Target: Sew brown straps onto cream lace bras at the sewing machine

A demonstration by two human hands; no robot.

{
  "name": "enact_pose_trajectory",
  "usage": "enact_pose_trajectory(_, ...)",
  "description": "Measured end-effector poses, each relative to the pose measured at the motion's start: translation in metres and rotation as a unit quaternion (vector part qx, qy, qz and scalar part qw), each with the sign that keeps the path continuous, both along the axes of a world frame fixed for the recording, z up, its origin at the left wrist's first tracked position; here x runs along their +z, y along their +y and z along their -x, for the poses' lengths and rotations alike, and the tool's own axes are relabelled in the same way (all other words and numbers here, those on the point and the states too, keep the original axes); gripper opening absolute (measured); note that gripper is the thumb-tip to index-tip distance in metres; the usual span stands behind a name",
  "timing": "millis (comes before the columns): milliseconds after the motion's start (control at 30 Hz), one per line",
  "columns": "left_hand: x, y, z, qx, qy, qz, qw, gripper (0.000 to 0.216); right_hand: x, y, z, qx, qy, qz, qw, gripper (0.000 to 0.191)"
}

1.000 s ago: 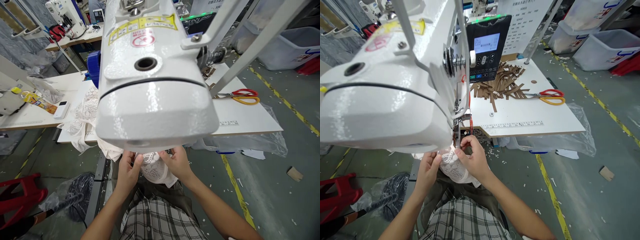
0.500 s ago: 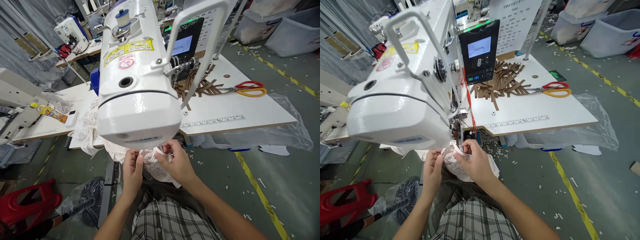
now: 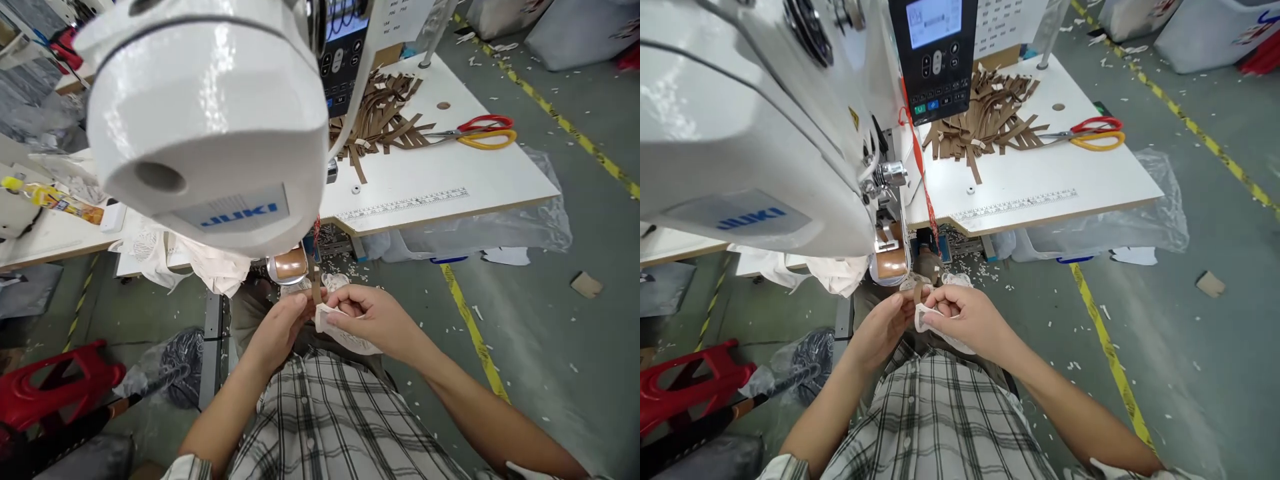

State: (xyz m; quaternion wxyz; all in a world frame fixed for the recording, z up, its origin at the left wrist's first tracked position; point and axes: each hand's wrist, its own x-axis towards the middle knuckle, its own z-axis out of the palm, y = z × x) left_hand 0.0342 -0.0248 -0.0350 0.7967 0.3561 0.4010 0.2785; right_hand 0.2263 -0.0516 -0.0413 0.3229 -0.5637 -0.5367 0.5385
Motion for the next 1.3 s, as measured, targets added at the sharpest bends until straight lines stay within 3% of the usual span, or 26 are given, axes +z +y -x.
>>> enact_pose_trajectory(67,0.003,-0.001,-0.002,0.021,-0.053,0.022,0.998,0.037,-0.003,-0.005,0.001,0.006,-0.056,-0.058,0.997,0.015)
enact_pose_trajectory(133,0.007,-0.007,-0.002,0.075,-0.085,0.010,0.993,0.025,-0.009,-0.008,0.000,0.002,-0.126,-0.162,0.979,0.014)
enact_pose_trajectory(233,0.011,-0.020,0.002,0.152,-0.098,-0.089,0.980,0.039,-0.020,-0.011,-0.002,-0.030,-0.199,-0.340,0.919,0.015)
enact_pose_trajectory(333,0.011,-0.033,0.007,0.151,-0.086,-0.224,0.959,0.048,-0.025,-0.012,-0.003,-0.054,-0.202,-0.455,0.866,0.018)
enact_pose_trajectory(467,0.008,-0.043,0.013,0.133,-0.061,-0.306,0.941,0.048,-0.025,-0.013,0.002,-0.050,-0.192,-0.489,0.849,0.020)
enact_pose_trajectory(800,0.005,-0.046,0.020,0.144,-0.056,-0.322,0.934,0.049,-0.022,-0.013,0.010,-0.051,-0.182,-0.484,0.854,0.019)
enact_pose_trajectory(900,0.008,-0.044,0.024,0.154,-0.049,-0.310,0.937,0.050,-0.020,-0.013,0.010,-0.022,-0.167,-0.429,0.887,0.017)
enact_pose_trajectory(967,0.011,-0.038,0.028,0.184,-0.045,-0.269,0.944,0.049,-0.017,-0.012,0.011,0.028,-0.124,-0.318,0.940,0.026)
enact_pose_trajectory(1033,0.014,-0.028,0.032,0.225,-0.025,-0.194,0.955,0.046,-0.012,-0.010,0.013,0.097,-0.042,-0.161,0.981,0.022)
enact_pose_trajectory(1067,0.016,-0.021,0.034,0.242,-0.006,-0.150,0.959,0.043,-0.011,-0.010,0.015,0.133,0.008,-0.089,0.987,0.017)
enact_pose_trajectory(1167,0.016,-0.001,0.037,0.260,0.049,-0.053,0.963,0.038,-0.010,-0.010,0.023,0.185,0.142,0.067,0.970,0.033)
enact_pose_trajectory(1300,0.009,0.014,0.039,0.254,0.069,-0.004,0.965,0.037,-0.015,-0.015,0.033,0.158,0.203,0.150,0.955,0.037)
